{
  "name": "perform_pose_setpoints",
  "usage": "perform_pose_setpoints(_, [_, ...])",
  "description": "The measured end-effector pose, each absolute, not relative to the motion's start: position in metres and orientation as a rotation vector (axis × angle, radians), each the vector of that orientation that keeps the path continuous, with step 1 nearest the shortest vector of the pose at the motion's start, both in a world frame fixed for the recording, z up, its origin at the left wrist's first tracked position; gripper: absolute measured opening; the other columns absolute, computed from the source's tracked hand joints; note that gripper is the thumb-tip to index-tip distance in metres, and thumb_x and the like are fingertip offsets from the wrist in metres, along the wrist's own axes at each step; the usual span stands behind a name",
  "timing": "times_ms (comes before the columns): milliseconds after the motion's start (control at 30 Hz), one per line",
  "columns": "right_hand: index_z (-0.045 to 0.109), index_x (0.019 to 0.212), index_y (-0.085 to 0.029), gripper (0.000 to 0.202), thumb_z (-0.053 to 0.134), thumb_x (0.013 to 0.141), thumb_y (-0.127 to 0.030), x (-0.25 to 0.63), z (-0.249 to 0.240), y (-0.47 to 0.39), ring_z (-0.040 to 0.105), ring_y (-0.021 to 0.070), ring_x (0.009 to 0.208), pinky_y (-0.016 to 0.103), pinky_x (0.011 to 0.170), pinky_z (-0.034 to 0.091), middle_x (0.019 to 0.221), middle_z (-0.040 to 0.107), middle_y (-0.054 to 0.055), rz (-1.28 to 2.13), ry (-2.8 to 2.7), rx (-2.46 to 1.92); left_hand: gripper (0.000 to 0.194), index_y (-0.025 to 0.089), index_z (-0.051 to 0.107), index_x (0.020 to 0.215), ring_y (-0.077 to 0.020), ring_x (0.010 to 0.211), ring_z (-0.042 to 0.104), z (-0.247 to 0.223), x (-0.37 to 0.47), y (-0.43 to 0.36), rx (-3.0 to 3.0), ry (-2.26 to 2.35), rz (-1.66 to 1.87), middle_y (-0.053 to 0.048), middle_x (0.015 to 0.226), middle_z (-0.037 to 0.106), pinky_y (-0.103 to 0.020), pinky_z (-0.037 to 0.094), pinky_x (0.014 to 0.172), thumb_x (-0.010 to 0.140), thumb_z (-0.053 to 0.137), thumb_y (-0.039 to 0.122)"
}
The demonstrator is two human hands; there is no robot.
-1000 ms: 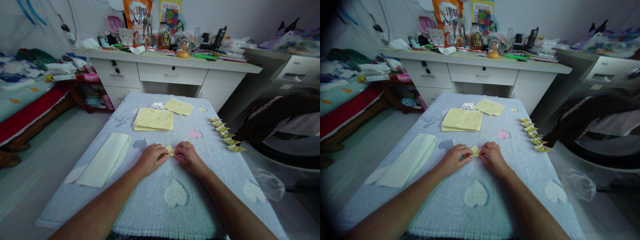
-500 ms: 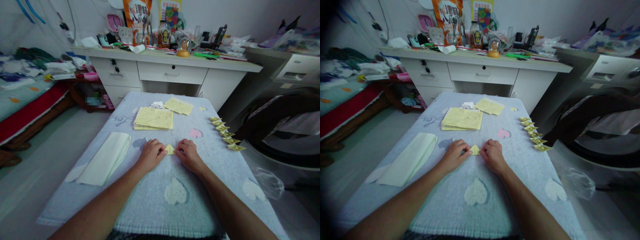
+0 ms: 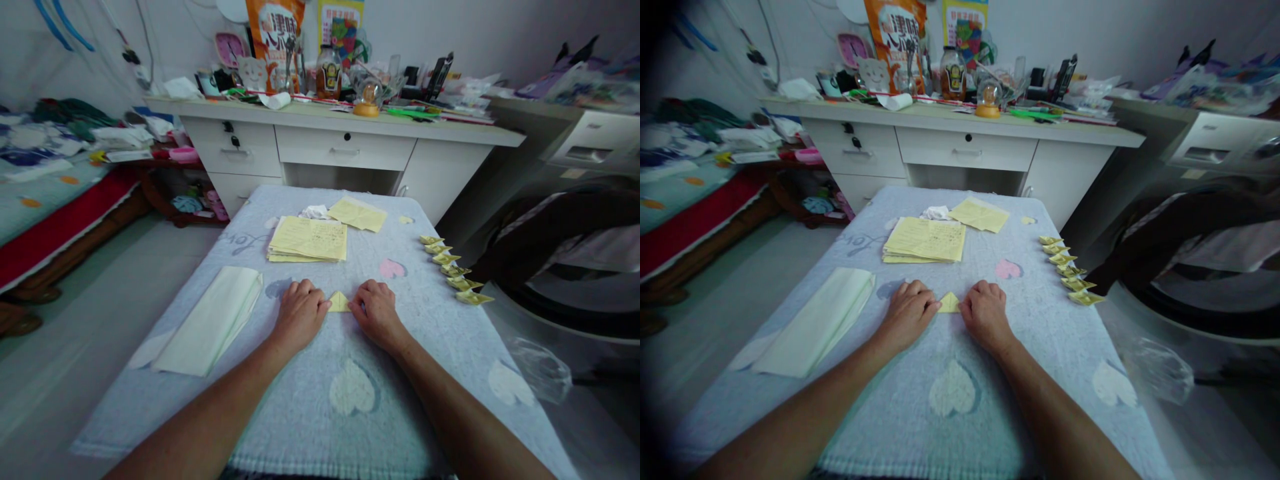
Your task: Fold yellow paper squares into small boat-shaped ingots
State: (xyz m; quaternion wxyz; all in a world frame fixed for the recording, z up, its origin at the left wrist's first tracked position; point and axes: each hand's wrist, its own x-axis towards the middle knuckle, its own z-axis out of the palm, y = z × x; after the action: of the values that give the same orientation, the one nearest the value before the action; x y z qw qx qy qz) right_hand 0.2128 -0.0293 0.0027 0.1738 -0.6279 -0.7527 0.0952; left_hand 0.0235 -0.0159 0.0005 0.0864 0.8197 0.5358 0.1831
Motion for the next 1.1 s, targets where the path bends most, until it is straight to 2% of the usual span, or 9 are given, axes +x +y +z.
perform_pose_setpoints(900, [0.062,0.072,-0.019,0.017,0.060,0.084,-0.030,0.2101,-0.0003,-0.0290,0.044,0.0226,0.088,0.035,0.075,0.031,0.092,0.056,0.008,0.156,-2.125,-1.836,0.017,0.020,0.060,0.072,-0.0243,0.085,0.048,0.0004,0.0259,-0.0178,2.412,1.697,0.613,-0.007,0.085,0.055,-0.038,0.040,0.075,0.084,0.057,0.032])
perform_pose_setpoints(1000, [0.062,0.073,-0.019,0.018,0.059,0.085,-0.031,0.2098,0.0012,-0.0294,0.044,0.0230,0.088,0.035,0.075,0.031,0.092,0.056,0.008,0.147,-2.134,-1.846,0.008,0.019,0.063,0.085,-0.0234,0.089,0.048,0.0018,0.0241,-0.0166,2.403,1.595,0.711,-0.006,0.090,0.055,-0.038,0.040,0.080,0.083,0.059,0.026])
perform_pose_setpoints(1100, [0.062,0.073,-0.019,0.019,0.058,0.085,-0.032,0.2097,0.0014,-0.0297,0.044,0.0231,0.088,0.036,0.075,0.031,0.092,0.056,0.008,0.153,-2.137,-1.846,0.022,0.024,0.064,0.103,-0.0210,0.094,0.047,0.0028,0.0239,-0.0163,2.491,1.322,0.771,-0.005,0.101,0.056,-0.035,0.040,0.084,0.086,0.053,0.016])
